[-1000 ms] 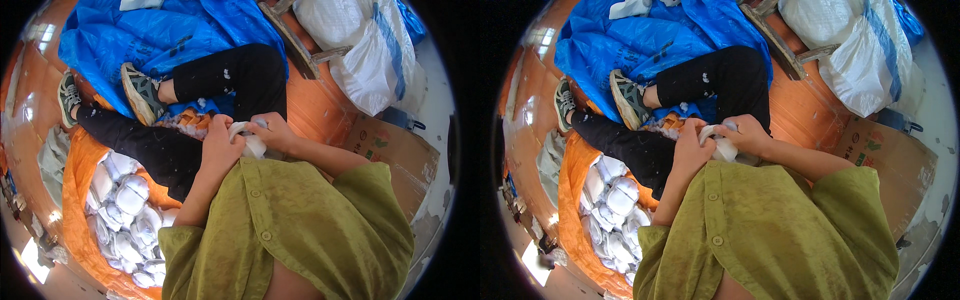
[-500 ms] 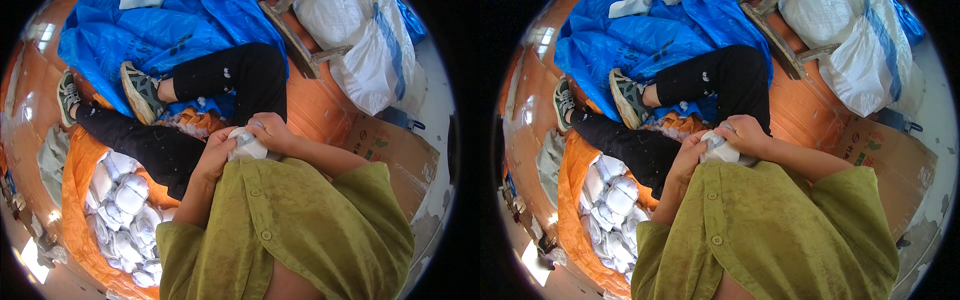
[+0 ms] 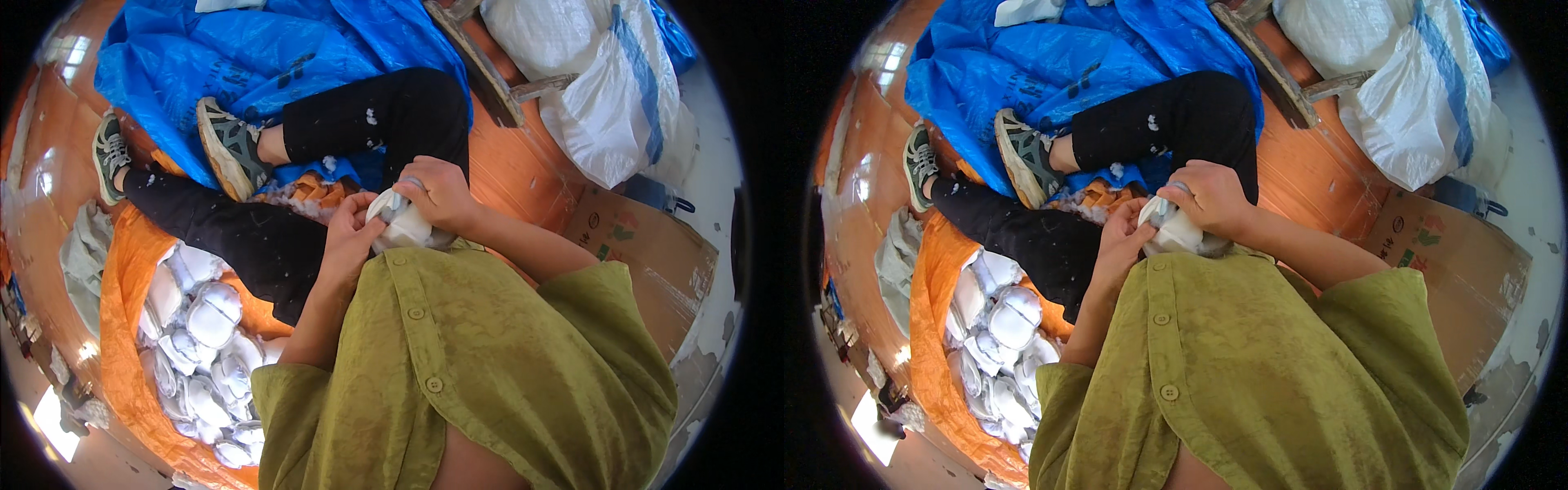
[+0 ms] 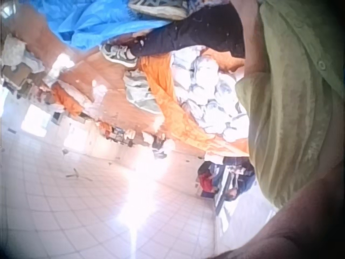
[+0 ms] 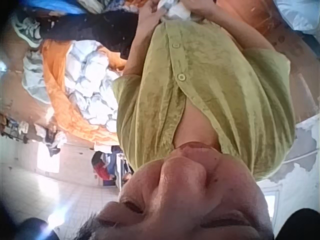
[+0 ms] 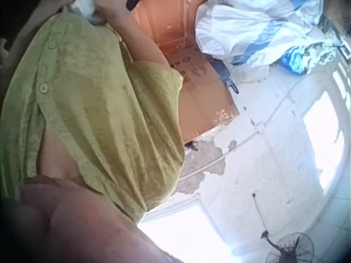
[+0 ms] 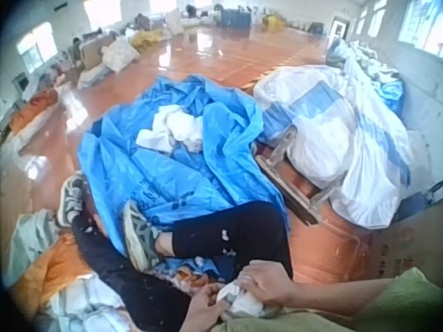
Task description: The person sits on the floor and repeatedly picks up white items from a large orange sack. They unwrap each item by hand, remove the white material, and place the unwrapped items onto a blue tarp nearby.
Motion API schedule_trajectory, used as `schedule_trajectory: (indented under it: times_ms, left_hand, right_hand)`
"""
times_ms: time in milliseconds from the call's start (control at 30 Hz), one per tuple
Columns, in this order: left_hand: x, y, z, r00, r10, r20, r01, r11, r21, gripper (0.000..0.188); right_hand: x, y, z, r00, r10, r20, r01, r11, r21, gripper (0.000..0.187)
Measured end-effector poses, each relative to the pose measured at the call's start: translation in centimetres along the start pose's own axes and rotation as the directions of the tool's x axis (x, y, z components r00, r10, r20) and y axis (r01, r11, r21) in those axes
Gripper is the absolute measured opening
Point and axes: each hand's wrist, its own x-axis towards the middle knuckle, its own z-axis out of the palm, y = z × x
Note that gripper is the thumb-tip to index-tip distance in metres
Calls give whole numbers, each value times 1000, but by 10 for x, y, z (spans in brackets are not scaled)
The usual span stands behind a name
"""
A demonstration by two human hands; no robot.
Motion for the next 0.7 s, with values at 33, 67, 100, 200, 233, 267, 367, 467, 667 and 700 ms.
schedule_trajectory:
  times_ms: [33,67,100,200,233,267,367,467,667,700]
  left_hand:
    - [-1,-2,2,1000,12,19,-10,997,-76,38]
    - [-1,-4,4,999,25,36,-19,988,-151,40]
    - [-1,-4,8,998,44,35,-37,986,-162,42]
    - [-1,-2,14,995,93,24,-89,987,-135,44]
    - [0,-3,12,994,106,15,-104,991,-88,44]
    - [1,-4,11,993,119,8,-118,992,-41,44]
    - [8,1,4,1000,-5,-15,8,980,198,46]
    - [11,-1,0,996,-79,-37,83,988,127,44]
    - [7,-4,-1,982,87,167,-74,994,-82,42]
    - [4,-3,-1,980,92,179,-78,993,-85,39]
  right_hand:
    - [1,1,0,1000,12,0,-12,1000,21,23]
    - [1,3,1,999,49,-1,-49,997,55,23]
    - [0,7,2,996,86,-2,-85,992,89,24]
    - [-10,16,16,983,185,-13,-180,971,160,26]
    - [-12,15,19,976,216,-17,-210,961,178,27]
    - [-12,14,19,981,194,-15,-189,970,155,28]
    - [-8,6,17,990,140,-7,-139,986,95,30]
    - [-2,4,14,994,108,-3,-108,991,75,31]
    - [-7,22,19,906,355,230,-423,768,481,34]
    - [-10,22,20,885,380,270,-466,726,505,33]
